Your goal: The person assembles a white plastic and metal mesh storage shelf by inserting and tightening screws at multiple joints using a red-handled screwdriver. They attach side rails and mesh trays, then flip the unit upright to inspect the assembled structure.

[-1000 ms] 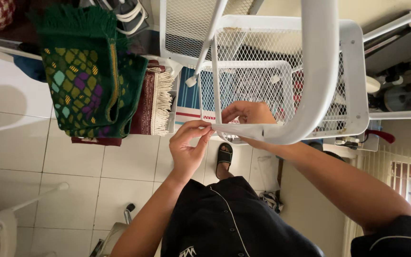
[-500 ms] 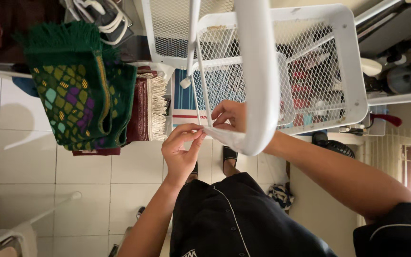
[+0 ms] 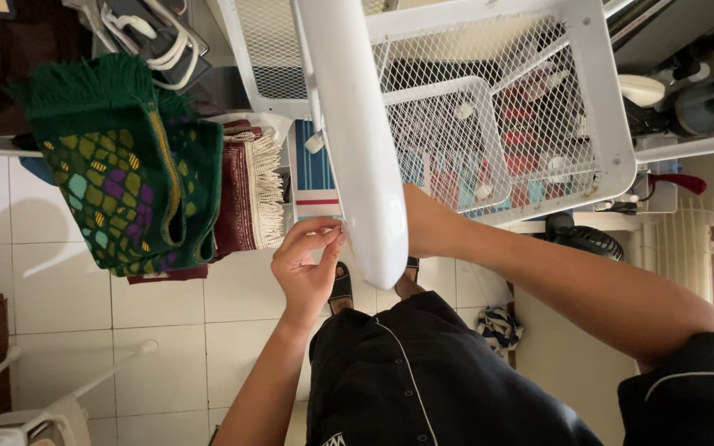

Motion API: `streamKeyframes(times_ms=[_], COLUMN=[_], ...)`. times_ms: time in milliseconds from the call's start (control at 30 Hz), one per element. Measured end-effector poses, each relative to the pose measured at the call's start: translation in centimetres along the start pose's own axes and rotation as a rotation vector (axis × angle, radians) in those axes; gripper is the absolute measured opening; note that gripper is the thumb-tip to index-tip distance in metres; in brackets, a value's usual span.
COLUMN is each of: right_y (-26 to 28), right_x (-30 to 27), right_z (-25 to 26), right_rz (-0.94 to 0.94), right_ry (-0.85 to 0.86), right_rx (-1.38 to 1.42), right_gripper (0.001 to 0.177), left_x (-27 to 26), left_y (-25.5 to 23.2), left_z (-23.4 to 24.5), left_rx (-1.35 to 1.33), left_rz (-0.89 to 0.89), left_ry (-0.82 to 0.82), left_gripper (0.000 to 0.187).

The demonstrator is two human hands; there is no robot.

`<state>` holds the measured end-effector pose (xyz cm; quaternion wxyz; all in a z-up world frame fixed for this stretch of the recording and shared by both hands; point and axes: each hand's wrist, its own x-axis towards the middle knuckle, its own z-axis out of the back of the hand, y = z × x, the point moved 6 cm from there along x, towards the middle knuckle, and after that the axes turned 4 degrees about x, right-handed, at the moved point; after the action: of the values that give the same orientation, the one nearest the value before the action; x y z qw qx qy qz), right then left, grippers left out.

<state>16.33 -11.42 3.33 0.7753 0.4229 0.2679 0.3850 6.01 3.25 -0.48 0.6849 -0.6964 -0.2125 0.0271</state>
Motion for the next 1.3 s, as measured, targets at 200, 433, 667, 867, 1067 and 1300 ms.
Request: streamKeyframes(times_ms=[200, 433, 667, 867, 1067, 1300], right_y=[0.9, 0.8, 1.4, 1.3, 0.6, 1.7], right_x=[0.0, 0.0, 0.1, -0.1, 0.2, 0.3], right_z=[0.6, 0.8, 1.4, 1.1, 0.6, 1.1], right_rz=[0.036, -0.166, -0.176, -0.190, -0.257, -0.230], right_ry=[0.036, 0.038, 0.054, 0.073, 0.127, 0.068], right_rx=[-0.080, 0.101, 0.072, 0.193, 0.111, 0.167], right_gripper=[0.033, 0.029, 0.029, 0.029, 0.030, 0.033], left_x=[0.0, -0.1, 0.1, 0.2, 0.1, -0.4], left_y=[0.0, 0.6, 0.6, 0.3, 0.4, 1.1], left_z=[0.0, 0.3, 0.3, 0.3, 0.3, 0.5], left_rx=[-0.033, -0.030, -0.015, -0.018, 0.011, -0.033], left_rz=[-0.005, -0.002, -0.017, -0.005, -0.013, -0.007], left_ry=[0.006, 0.018, 0.035, 0.043, 0.034, 0.037], left_gripper=[0.010, 0.009, 0.010, 0.009, 0.008, 0.013])
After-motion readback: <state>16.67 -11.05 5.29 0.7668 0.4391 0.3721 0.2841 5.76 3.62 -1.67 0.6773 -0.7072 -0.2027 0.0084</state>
